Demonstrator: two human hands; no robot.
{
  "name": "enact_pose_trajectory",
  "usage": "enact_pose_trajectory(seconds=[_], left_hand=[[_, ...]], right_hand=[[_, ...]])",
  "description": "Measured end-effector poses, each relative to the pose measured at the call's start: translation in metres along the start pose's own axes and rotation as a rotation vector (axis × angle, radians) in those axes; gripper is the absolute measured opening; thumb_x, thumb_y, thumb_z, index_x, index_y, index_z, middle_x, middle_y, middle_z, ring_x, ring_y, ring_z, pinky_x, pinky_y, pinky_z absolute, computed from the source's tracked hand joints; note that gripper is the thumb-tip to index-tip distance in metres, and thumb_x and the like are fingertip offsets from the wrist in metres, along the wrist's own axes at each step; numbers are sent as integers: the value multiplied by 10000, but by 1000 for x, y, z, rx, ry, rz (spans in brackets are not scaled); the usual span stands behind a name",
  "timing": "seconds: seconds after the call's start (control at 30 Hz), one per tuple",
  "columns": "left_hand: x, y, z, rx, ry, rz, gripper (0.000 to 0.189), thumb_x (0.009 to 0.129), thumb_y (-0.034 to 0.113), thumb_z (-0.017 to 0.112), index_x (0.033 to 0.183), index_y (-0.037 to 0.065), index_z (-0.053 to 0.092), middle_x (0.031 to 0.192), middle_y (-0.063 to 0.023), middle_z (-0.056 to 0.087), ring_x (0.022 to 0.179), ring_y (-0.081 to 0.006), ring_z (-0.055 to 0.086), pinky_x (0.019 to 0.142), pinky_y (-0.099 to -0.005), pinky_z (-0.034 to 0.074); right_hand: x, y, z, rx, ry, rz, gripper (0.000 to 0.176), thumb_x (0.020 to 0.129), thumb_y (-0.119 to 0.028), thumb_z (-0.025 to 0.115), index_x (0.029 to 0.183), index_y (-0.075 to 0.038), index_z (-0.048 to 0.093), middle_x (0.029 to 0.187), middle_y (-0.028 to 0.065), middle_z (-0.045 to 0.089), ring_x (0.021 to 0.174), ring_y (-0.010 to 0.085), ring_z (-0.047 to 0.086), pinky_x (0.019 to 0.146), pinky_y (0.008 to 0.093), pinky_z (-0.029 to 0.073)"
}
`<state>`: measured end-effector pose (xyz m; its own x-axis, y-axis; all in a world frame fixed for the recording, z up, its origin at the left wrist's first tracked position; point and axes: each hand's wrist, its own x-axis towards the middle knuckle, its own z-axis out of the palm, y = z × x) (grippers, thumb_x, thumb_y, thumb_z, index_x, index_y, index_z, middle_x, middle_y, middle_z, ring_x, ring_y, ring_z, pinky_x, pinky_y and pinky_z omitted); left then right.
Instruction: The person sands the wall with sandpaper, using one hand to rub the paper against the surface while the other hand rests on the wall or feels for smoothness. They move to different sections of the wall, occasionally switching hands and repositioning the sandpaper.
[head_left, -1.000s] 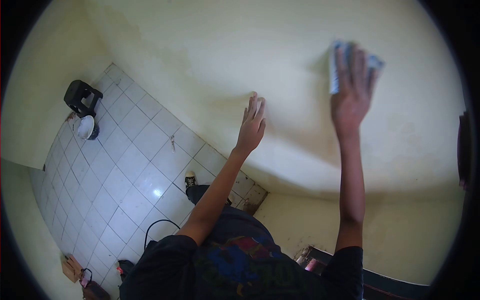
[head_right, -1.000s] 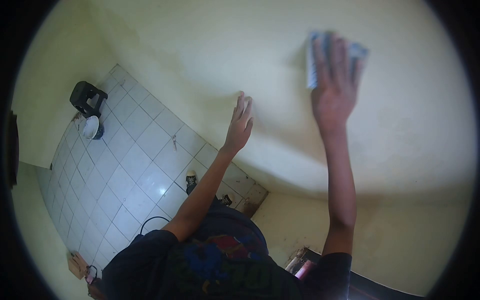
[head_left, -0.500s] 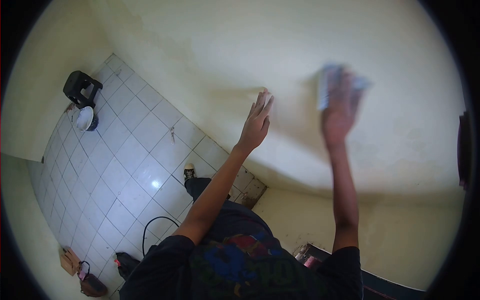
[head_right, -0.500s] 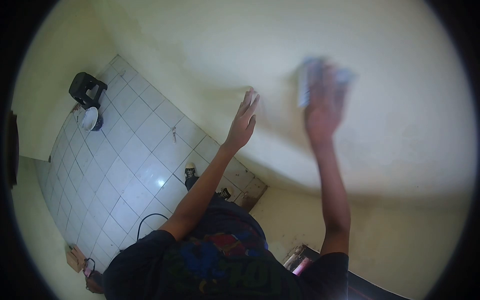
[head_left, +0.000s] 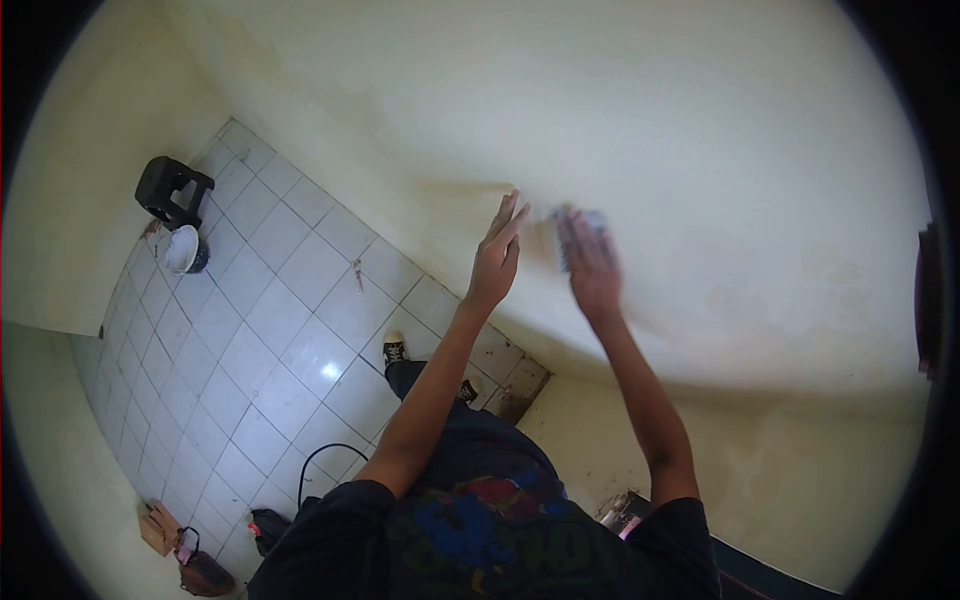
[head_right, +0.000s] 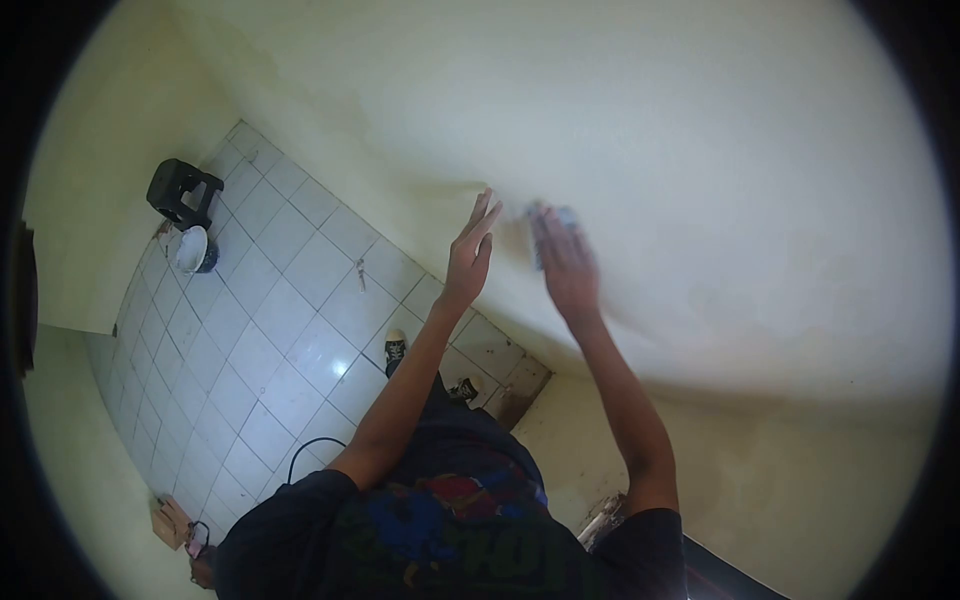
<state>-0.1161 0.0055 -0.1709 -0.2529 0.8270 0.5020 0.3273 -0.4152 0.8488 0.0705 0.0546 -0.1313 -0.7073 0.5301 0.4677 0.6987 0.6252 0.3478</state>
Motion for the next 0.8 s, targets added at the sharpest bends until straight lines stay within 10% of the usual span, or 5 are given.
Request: enact_pose_trajectory(seconds=[0.27,0.47,0.8], left_hand=[[10,21,18,-49,5,22,645,909,-117,396,1534,39,372,1644,-227,210,1530,-379,186,1215,-441,238],[-6,2,1,-38,7,-41,650,869,-121,368,1506,-1,409,1640,-233,224,1536,-372,171,1229,-441,200],[10,21,14,-93,-1,-89,673,870,-116,378,1529,18,385,1663,-195,187,1543,-337,171,1232,-420,191]], right_hand=[[125,76,-157,-202,714,456,668,851,-22,614,1481,-224,522,1556,182,431,1462,390,364,1185,620,189],[7,-13,21,-28,-11,-76,554,953,-139,470,1501,-69,444,1524,28,488,1387,158,471,1163,372,352],[110,64,-167,-93,539,386,523,924,-73,543,1432,-193,574,1501,84,525,1396,229,488,1124,548,337]])
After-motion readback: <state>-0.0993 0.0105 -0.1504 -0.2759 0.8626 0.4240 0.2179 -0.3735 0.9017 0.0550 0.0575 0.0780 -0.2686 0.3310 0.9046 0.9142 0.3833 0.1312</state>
